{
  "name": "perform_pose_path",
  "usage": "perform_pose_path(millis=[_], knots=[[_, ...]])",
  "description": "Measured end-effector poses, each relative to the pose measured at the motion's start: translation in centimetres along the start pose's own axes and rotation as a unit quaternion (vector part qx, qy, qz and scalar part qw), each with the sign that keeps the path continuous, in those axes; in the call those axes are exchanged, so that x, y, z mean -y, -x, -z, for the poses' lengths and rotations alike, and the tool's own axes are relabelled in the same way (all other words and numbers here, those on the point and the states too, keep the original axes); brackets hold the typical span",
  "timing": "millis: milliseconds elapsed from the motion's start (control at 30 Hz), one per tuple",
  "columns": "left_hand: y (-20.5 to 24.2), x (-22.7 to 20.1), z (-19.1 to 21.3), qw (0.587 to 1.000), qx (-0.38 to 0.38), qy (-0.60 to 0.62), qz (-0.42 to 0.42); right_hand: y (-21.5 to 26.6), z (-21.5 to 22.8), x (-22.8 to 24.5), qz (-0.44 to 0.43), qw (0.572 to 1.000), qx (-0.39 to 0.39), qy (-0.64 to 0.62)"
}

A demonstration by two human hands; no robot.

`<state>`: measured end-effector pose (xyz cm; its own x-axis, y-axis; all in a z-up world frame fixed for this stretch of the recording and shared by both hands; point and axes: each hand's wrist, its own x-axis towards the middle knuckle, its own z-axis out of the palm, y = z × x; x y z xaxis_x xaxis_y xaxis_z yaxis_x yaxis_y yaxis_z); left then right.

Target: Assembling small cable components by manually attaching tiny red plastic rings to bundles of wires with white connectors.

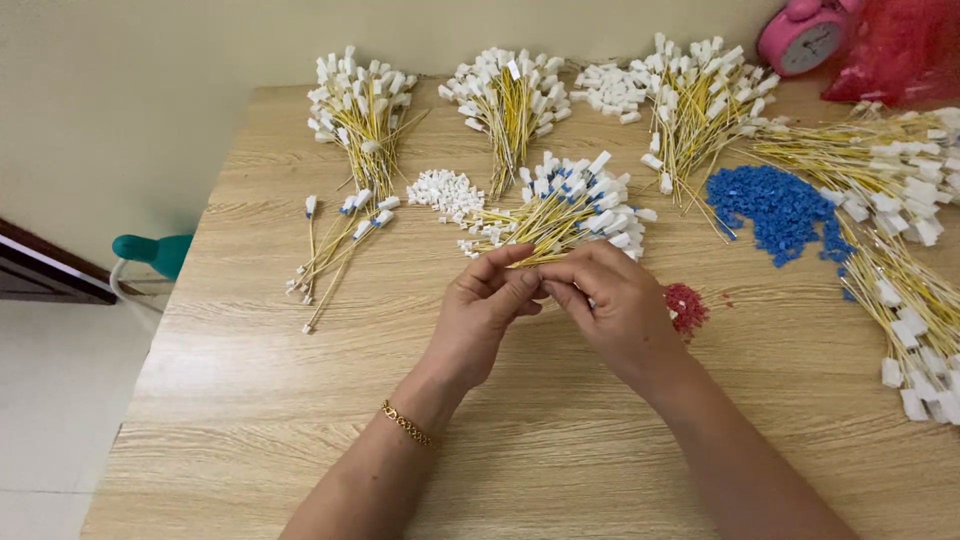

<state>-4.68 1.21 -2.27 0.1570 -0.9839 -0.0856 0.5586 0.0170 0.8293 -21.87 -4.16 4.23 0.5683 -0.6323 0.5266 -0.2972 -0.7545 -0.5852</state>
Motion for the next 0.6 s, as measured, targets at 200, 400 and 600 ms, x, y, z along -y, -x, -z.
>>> perform_pose_path(millis=[200, 400, 600], knots=[[0.0, 0.1, 0.1, 0.998, 0.019, -0.044, -0.042, -0.2, 0.2, -0.2, -0.031, 0.997, 0.013, -0.069], [-0.1, 0.0, 0.2, 0.999, 0.024, -0.026, -0.037, 0.2, -0.2, -0.5, -0.033, 0.998, 0.005, -0.061], [-0.4, -0.1, 0.5, 0.999, 0.019, -0.006, -0.025, 0.2, -0.6, -1.1, 0.011, 0.999, -0.006, -0.042]])
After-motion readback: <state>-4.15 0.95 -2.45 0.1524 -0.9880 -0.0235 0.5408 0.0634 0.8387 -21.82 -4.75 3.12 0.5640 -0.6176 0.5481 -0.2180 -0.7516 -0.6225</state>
